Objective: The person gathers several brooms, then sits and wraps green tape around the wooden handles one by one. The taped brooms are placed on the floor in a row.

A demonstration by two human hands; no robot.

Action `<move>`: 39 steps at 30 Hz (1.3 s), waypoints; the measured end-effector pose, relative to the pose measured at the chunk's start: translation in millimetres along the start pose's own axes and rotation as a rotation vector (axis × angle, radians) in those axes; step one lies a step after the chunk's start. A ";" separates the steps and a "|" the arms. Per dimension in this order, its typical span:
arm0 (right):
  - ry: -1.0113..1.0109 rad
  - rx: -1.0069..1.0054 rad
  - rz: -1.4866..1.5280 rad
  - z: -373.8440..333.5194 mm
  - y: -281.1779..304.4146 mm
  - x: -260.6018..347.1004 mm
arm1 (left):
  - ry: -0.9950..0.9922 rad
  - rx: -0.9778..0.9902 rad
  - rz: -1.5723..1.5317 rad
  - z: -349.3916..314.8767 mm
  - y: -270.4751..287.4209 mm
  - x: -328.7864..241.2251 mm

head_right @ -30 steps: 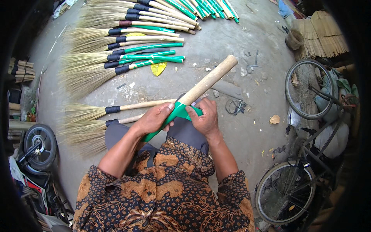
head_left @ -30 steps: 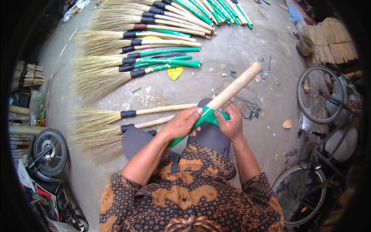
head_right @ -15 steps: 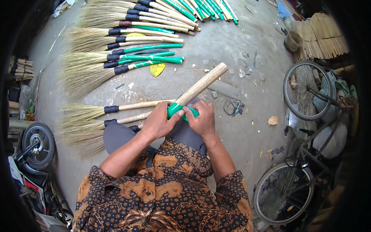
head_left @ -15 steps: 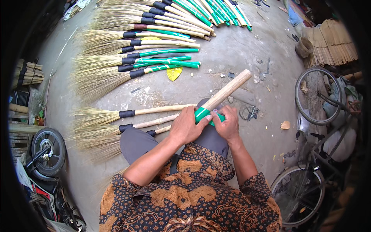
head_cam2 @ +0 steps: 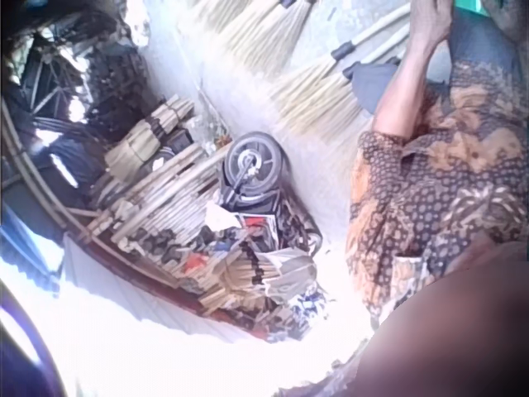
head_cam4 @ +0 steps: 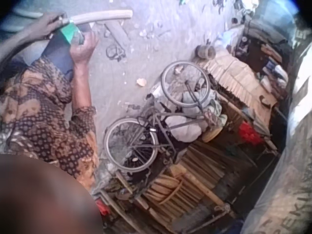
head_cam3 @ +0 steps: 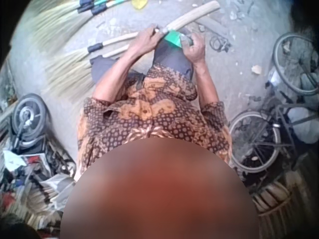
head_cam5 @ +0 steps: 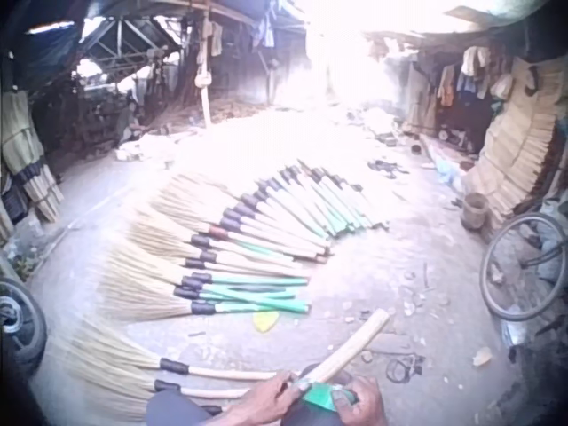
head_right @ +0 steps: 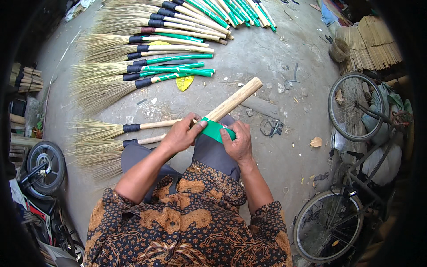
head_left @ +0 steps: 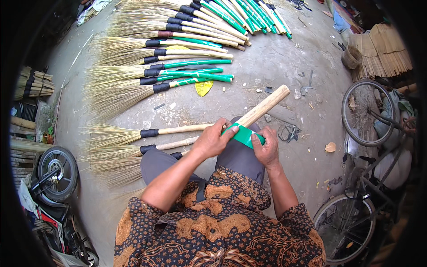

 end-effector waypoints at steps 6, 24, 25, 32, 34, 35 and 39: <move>-0.036 -0.004 -0.161 4.7 -2.6 -3.7 | 0.076 0.123 0.104 8.7 -6.3 2.1; -0.112 -0.006 -0.110 5.5 4.5 -25.6 | 0.188 0.369 -0.452 21.6 -31.8 50.3; -0.127 0.029 -0.140 4.2 3.1 -26.1 | 0.217 0.437 -0.514 21.3 -34.7 53.6; -0.152 0.030 -0.229 2.3 -5.2 -35.4 | 0.081 -0.155 0.104 4.6 -22.4 29.5; -0.136 0.012 -0.184 2.8 -1.6 -38.0 | 0.083 0.034 0.003 10.4 -11.6 31.3; -0.137 0.009 -0.139 1.6 2.0 -39.3 | 0.148 0.192 -0.194 13.2 -15.1 35.6; -0.221 0.026 -0.090 4.8 0.9 -45.3 | 0.164 0.384 -0.255 19.5 -16.9 31.9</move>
Point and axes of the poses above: each hand's wrist, its own z-axis towards the middle knuckle, its own y-axis out of the back of the hand, x = y × z, the point moved 7 cm from there along z, towards the middle knuckle, and after that the axes turned 10 degrees about x, right-handed, at the moved point
